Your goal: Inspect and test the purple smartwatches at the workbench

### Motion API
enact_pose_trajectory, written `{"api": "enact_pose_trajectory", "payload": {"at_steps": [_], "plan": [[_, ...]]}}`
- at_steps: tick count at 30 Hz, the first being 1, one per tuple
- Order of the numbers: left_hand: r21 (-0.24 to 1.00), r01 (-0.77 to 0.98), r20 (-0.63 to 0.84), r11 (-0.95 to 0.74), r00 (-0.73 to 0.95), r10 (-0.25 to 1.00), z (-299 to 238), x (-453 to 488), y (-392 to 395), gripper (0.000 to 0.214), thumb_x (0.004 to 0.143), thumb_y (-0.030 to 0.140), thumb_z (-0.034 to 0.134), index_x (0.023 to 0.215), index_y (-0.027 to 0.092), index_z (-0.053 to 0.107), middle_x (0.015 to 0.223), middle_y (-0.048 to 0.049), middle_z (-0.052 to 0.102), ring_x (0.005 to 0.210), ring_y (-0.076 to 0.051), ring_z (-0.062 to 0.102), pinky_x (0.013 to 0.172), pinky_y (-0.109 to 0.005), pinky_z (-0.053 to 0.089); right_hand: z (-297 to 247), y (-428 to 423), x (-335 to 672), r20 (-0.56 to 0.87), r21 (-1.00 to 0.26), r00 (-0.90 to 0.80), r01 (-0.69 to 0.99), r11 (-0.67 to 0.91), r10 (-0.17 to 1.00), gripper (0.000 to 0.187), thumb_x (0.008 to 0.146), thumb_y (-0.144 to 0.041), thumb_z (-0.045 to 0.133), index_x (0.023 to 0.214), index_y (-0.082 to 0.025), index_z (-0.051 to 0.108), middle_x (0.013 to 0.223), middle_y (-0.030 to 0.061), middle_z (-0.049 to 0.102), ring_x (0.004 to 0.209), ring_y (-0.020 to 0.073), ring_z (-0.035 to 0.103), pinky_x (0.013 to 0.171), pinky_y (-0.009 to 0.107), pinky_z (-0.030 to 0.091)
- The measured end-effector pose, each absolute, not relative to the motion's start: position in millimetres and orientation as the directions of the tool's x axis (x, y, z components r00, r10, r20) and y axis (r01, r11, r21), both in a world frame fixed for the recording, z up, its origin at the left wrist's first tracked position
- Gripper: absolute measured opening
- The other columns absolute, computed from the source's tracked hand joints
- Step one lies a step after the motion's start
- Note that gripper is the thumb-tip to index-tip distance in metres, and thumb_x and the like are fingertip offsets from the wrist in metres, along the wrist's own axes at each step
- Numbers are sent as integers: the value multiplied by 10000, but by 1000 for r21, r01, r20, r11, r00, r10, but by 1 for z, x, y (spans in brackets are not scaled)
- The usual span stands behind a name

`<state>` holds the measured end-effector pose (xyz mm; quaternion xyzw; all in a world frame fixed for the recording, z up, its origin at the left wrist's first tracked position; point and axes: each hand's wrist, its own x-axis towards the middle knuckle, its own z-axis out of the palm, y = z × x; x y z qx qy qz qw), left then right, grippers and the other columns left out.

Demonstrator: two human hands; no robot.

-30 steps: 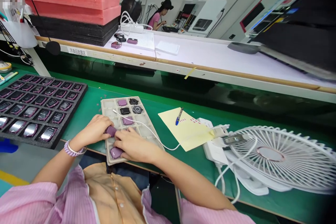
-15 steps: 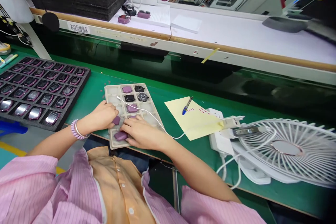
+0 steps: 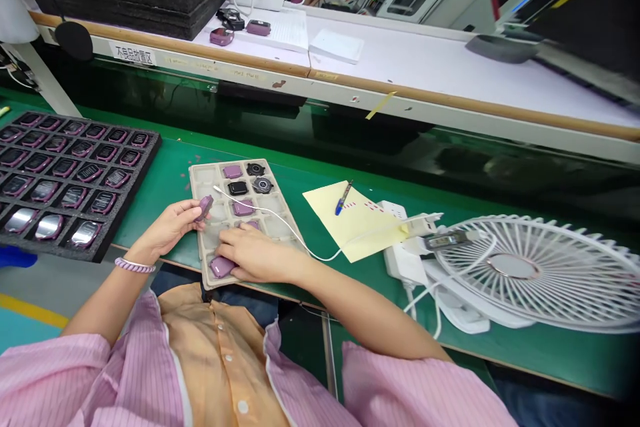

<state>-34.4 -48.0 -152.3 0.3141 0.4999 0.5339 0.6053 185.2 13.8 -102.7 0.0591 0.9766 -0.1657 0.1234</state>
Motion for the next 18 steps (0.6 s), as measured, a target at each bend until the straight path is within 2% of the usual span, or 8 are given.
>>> {"api": "enact_pose_trajectory", "payload": {"at_steps": [2,4,6,7,9,11,14,18], "plan": [[865,-436,-288,247,-29,957,-155,-32,-47,624,588,552,1014,971,131,756,923,-78,753,737,-140,642,751,-287,540,-108,29,191,-190,-455,-978,165,875,85,307,887,-101,791,1180,-87,699,1157,148,668,1094,294,638,1006,441,507],[831,-499,-280,246,7,960,-157,-31,-45,622,591,544,1023,964,120,762,930,-92,762,755,-146,664,776,-294,563,-117,47,199,-117,-703,-983,185,687,144,338,858,-112,768,1181,-121,670,1084,89,677,994,235,642,948,375,529],[802,-548,-266,236,25,964,-158,-29,-41,608,596,529,1029,956,115,769,916,-92,770,757,-142,674,790,-291,580,-130,63,204,-70,-938,-972,140,317,225,383,843,-220,795,1187,-143,645,1033,52,678,912,192,650,875,322,547],[791,-569,-259,227,26,966,-158,-28,-40,597,597,520,1032,948,112,773,900,-90,772,753,-141,678,785,-284,588,-136,70,205,-51,-991,-963,82,104,266,442,820,-302,844,1182,-149,642,1025,49,685,884,183,663,852,310,555],[771,-601,-247,213,26,969,-158,-24,-37,572,583,495,1044,915,107,785,855,-85,773,735,-141,688,761,-266,600,-147,78,205,-20,-970,-936,-67,-234,351,583,739,-440,950,1153,-152,657,1024,58,709,851,178,693,849,308,570],[759,-620,-233,200,29,972,-157,-20,-35,540,565,472,1054,858,102,794,812,-81,770,721,-143,697,739,-247,607,-155,79,203,-3,-890,-908,-188,-415,418,621,695,-469,1010,1122,-150,691,1017,69,733,828,171,712,864,300,581],[758,-625,-223,188,23,975,-157,-16,-34,523,558,480,1052,819,101,805,797,-81,776,720,-154,718,743,-242,623,-161,72,199,3,-783,-890,-286,-553,457,549,719,-398,1030,1111,-146,740,1012,67,747,828,146,719,853,243,587],[759,-630,-211,167,5,977,-159,-15,-35,529,574,511,1037,847,111,824,829,-82,794,761,-174,744,805,-262,640,-164,61,198,-14,-708,-888,-316,-631,460,503,722,-359,1046,1082,-145,768,990,57,753,814,122,721,815,191,590]]}}
